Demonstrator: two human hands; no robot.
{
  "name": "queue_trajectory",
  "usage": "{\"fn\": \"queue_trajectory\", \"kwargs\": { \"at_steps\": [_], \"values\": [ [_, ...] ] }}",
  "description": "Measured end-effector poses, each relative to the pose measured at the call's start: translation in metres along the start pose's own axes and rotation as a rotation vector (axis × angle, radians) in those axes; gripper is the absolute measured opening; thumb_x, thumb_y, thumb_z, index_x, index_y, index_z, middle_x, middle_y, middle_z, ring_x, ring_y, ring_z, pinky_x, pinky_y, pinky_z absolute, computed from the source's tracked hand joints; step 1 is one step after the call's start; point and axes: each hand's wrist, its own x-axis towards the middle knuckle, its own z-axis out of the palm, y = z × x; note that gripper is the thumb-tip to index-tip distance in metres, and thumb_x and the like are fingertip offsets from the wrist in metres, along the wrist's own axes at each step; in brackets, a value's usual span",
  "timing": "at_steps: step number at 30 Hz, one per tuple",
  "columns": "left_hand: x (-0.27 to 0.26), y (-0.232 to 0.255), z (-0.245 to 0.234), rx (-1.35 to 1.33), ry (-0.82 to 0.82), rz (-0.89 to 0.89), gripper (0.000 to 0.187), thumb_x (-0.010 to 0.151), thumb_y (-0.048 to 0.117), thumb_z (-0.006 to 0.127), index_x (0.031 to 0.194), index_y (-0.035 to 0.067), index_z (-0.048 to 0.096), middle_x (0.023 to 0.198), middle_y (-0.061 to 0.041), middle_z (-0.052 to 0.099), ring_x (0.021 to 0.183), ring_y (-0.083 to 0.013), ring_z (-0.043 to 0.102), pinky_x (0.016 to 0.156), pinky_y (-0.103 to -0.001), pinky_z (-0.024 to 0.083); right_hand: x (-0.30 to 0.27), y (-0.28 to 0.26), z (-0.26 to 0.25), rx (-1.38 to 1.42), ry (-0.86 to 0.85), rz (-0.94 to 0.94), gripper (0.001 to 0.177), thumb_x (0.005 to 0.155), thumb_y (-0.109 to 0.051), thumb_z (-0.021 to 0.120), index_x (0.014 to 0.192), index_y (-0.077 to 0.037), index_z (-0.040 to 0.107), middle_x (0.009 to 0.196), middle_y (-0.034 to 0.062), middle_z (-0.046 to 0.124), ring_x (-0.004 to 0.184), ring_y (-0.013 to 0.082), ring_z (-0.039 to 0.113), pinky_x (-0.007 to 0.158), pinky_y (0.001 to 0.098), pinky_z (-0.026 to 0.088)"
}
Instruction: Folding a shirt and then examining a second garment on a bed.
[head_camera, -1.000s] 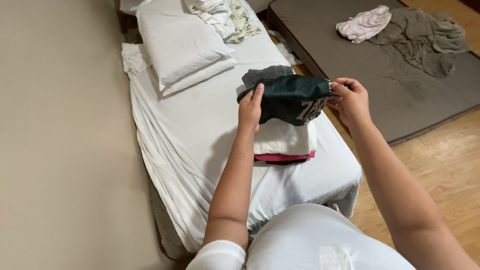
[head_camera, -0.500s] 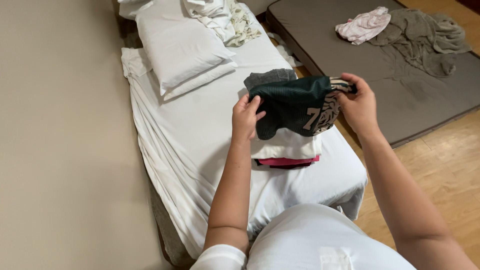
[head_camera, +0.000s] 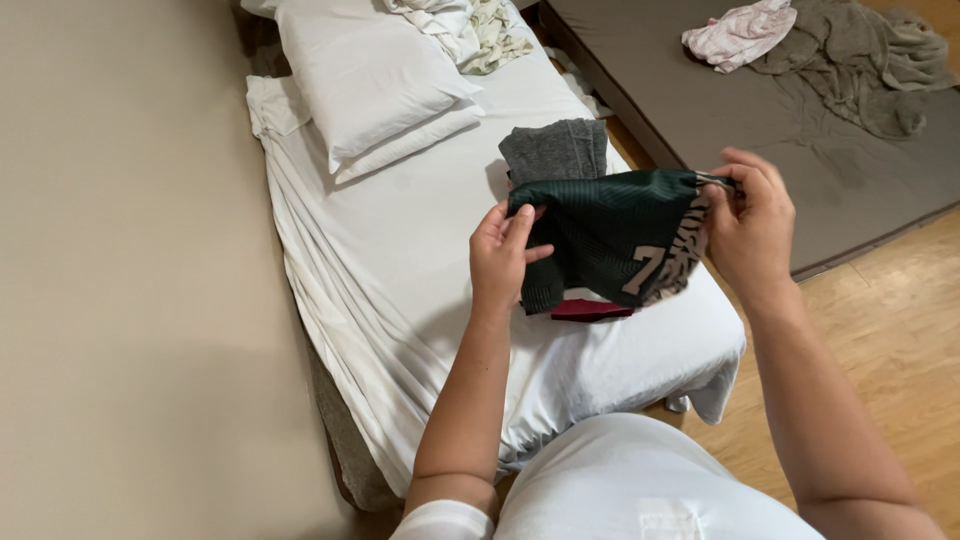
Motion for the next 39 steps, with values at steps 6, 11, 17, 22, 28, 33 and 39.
{"fn": "queue_trajectory", "kwargs": {
  "at_steps": [6,11,17,22,28,33,39],
  "values": [
    [-0.016,-0.005,-0.009,0.113,-0.07,-0.027,0.044,0.094,0.03,0.063,0.128,0.003,0.057,0.123,-0.017,0.073,0.111,-0.02,0.069,0.064,-0.034,0.067,-0.012,-0.011,0.016,0.468,-0.208,0.696,0.024,0.115,-0.024,0.047,0.096,-0.01,0.046,0.061,0.0045,0.04,0.037,0.0156,0.039,0.029,0.0339,0.038],
    [-0.015,-0.009,-0.021,0.116,-0.143,-0.083,0.051,0.095,0.028,0.061,0.139,0.004,0.052,0.133,-0.018,0.068,0.124,-0.0258,0.065,0.067,-0.036,0.068,-0.023,0.02,0.037,0.625,-0.181,0.744,0.015,0.115,-0.02,0.048,0.115,-0.009,0.037,0.081,0.0114,0.047,0.045,0.0187,0.047,0.039,0.0399,0.051],
    [0.028,-0.058,-0.034,0.026,-0.123,-0.144,0.064,0.1,0.028,0.07,0.149,-0.002,0.041,0.14,-0.024,0.06,0.13,-0.0414,0.056,0.07,-0.047,0.066,-0.025,0.089,0.09,0.704,-0.099,0.72,0.035,0.113,-0.017,0.05,0.141,-0.006,0.031,0.109,0.0163,0.05,0.071,0.0374,0.071,0.066,0.0518,0.065],
    [0.055,-0.073,-0.031,0.015,-0.1,-0.238,0.076,0.099,0.031,0.072,0.154,-0.003,0.032,0.146,-0.024,0.054,0.136,-0.0419,0.05,0.073,-0.052,0.064,-0.006,0.1,0.108,0.666,-0.128,0.756,0.048,0.11,-0.011,0.052,0.148,-0.003,0.023,0.111,0.0204,0.044,0.074,0.0406,0.071,0.07,0.0568,0.064],
    [0.064,-0.073,-0.033,0.046,-0.125,-0.26,0.072,0.097,0.031,0.072,0.15,-0.004,0.037,0.145,-0.026,0.055,0.135,-0.0442,0.05,0.073,-0.052,0.064,0.031,0.081,0.082,0.486,-0.475,0.815,0.059,0.104,-0.011,0.061,0.152,-0.003,0.027,0.102,0.028,0.05,0.066,0.0494,0.067,0.065,0.0618,0.059],
    [0.105,-0.09,-0.033,-0.003,-0.083,-0.338,0.073,0.098,0.031,0.073,0.151,-0.002,0.038,0.149,-0.023,0.051,0.138,-0.0414,0.048,0.071,-0.058,0.064,0.05,0.136,0.122,0.578,-0.436,0.867,0.061,0.105,-0.009,0.058,0.155,-0.001,0.023,0.107,0.029,0.05,0.075,0.0465,0.068,0.07,0.0622,0.061],
    [0.141,-0.133,-0.034,-0.21,0.005,-0.404,0.097,0.098,0.028,0.072,0.164,0.004,0.004,0.166,-0.031,0.008,0.15,-0.0567,0.012,0.083,-0.078,0.049,0.041,0.193,0.185,0.596,-0.239,0.768,0.058,0.107,-0.005,0.051,0.155,-0.01,0.018,0.127,0.0334,0.043,0.083,0.0532,0.068,0.069,0.0613,0.062]
  ]
}}
